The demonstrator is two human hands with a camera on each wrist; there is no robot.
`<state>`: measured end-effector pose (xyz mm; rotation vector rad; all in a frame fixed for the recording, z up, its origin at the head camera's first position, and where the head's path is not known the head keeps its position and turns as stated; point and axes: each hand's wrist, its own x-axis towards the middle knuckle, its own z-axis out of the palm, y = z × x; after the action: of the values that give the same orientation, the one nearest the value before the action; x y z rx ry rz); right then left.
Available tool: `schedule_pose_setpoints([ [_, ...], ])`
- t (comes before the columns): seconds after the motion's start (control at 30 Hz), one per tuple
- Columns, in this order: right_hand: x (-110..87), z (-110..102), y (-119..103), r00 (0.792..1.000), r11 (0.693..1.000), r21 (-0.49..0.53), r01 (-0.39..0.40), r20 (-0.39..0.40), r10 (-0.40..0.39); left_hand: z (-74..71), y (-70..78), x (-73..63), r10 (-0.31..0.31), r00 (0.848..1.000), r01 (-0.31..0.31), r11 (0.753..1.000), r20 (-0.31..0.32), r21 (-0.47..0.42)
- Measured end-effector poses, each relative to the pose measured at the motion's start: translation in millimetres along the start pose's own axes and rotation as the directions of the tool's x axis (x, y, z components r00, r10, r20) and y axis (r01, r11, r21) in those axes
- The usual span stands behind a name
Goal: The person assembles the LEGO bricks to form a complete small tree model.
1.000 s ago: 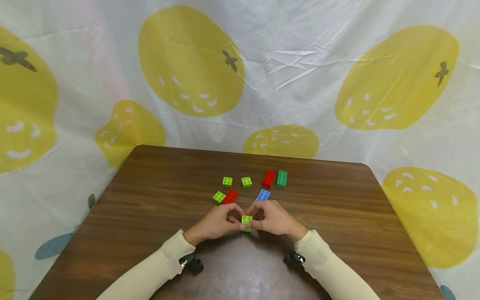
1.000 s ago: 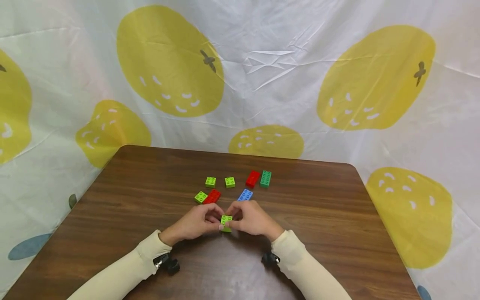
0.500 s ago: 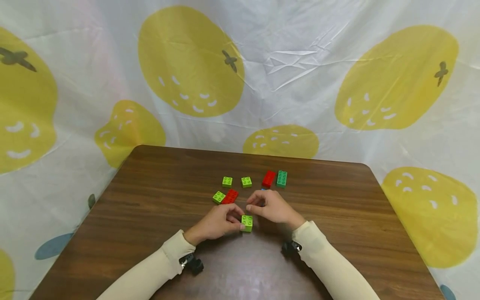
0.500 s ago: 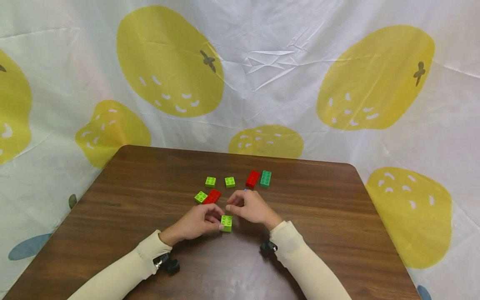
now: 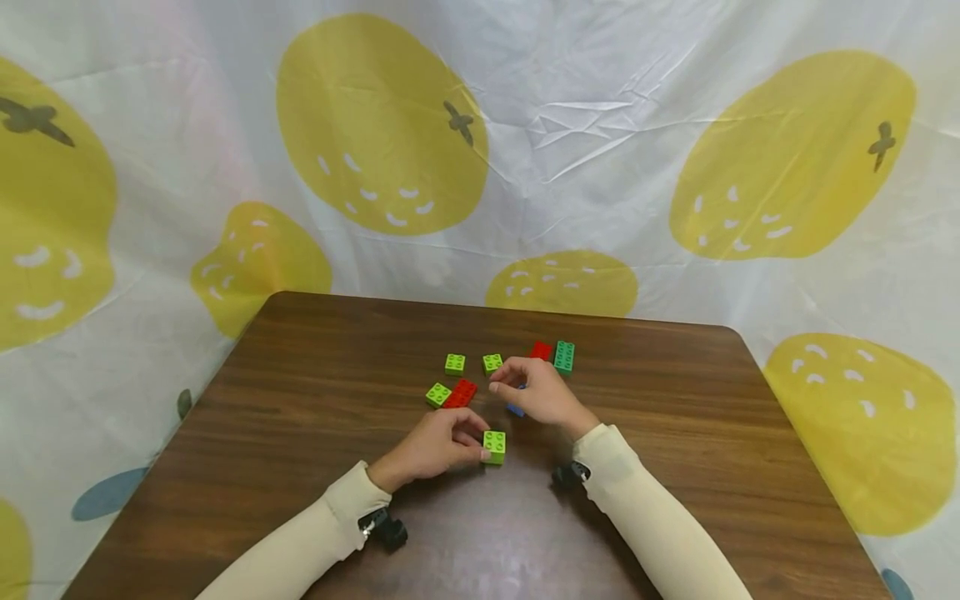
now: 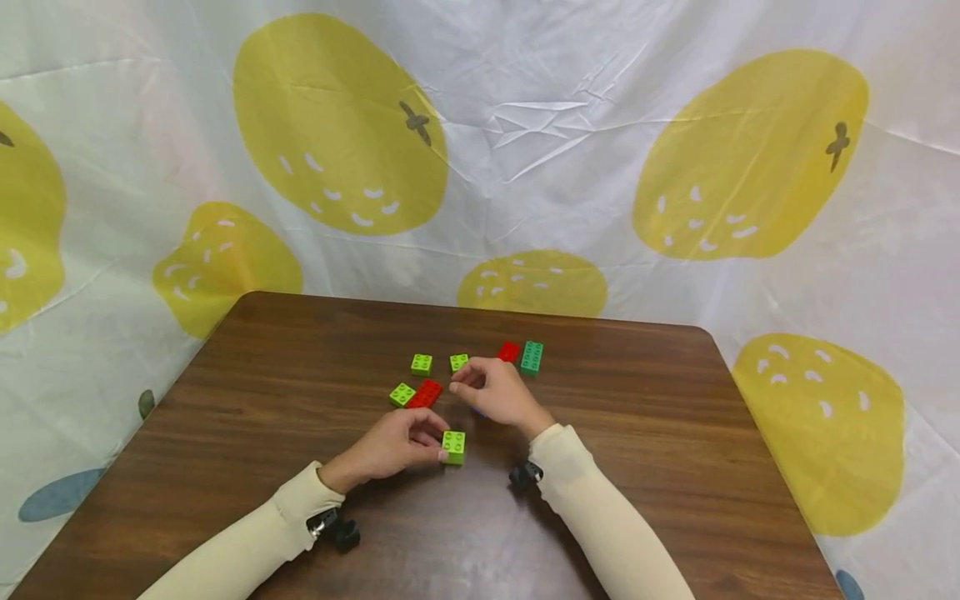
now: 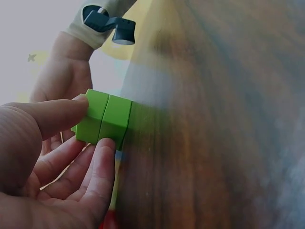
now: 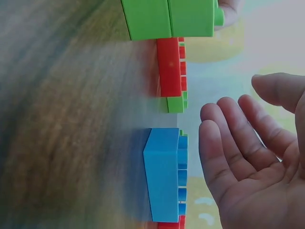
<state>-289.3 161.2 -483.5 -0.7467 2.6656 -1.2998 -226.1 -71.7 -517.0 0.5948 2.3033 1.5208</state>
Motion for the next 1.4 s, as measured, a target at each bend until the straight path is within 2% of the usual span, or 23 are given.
schedule_pose_setpoints([
  [0.17,9.2,1,2,0.999,1.0,0.007,-0.021,-0.024,0.022,0.5,0.4,-0.5,-0.008,1.0,0.008,1.0,0.004,-0.007],
  [0.4,24.1,3,8,0.992,0.998,-0.01,-0.056,-0.116,0.054,0.8,1.5,-0.9,-0.003,1.0,0.003,1.0,0.005,-0.016],
  [0.67,39.3,1,14,0.987,0.994,-0.052,-0.097,-0.132,0.089,0.3,2.1,-2.2,-0.003,1.0,0.004,1.0,0.001,-0.005],
  [1.0,53.0,1,20,0.985,0.986,-0.067,-0.153,-0.09,0.147,0.9,0.8,-0.2,-0.002,1.0,0.002,1.0,0.002,-0.014],
  [1.4,59.9,6,27,0.989,0.97,-0.193,-0.147,0.0,0.15,-1.0,-0.4,0.3,-0.007,1.0,0.007,1.0,0.013,-0.019],
])
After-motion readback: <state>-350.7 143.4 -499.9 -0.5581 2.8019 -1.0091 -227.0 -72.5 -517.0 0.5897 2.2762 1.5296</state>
